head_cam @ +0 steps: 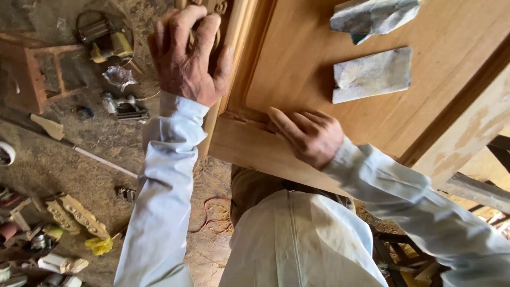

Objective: Refining and finishing a wooden door panel using a chisel, sandpaper, and glue.

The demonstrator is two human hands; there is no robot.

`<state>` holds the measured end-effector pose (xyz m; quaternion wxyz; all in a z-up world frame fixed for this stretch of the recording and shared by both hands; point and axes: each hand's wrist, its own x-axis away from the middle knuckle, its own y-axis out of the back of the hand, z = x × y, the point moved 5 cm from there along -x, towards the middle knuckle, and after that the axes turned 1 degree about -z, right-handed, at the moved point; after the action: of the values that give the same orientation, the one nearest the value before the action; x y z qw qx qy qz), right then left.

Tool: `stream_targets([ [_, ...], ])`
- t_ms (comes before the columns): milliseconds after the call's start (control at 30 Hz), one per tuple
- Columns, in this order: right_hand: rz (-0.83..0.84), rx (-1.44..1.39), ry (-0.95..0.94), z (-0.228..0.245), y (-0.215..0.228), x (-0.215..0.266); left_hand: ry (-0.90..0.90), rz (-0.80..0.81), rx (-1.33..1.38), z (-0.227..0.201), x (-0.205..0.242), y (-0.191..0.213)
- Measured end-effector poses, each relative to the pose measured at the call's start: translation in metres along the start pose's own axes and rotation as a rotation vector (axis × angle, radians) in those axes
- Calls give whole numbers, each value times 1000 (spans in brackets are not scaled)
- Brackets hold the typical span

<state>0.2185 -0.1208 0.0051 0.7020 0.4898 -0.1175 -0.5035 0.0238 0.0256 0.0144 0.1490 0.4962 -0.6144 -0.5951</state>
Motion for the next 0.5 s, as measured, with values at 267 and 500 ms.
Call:
stream_targets([
  [267, 52, -22, -39, 1, -7, -6, 7, 17, -24, 5, 1, -2],
  [500, 115, 49, -105, -7, 30, 23, 19, -5, 31, -3, -11, 10],
])
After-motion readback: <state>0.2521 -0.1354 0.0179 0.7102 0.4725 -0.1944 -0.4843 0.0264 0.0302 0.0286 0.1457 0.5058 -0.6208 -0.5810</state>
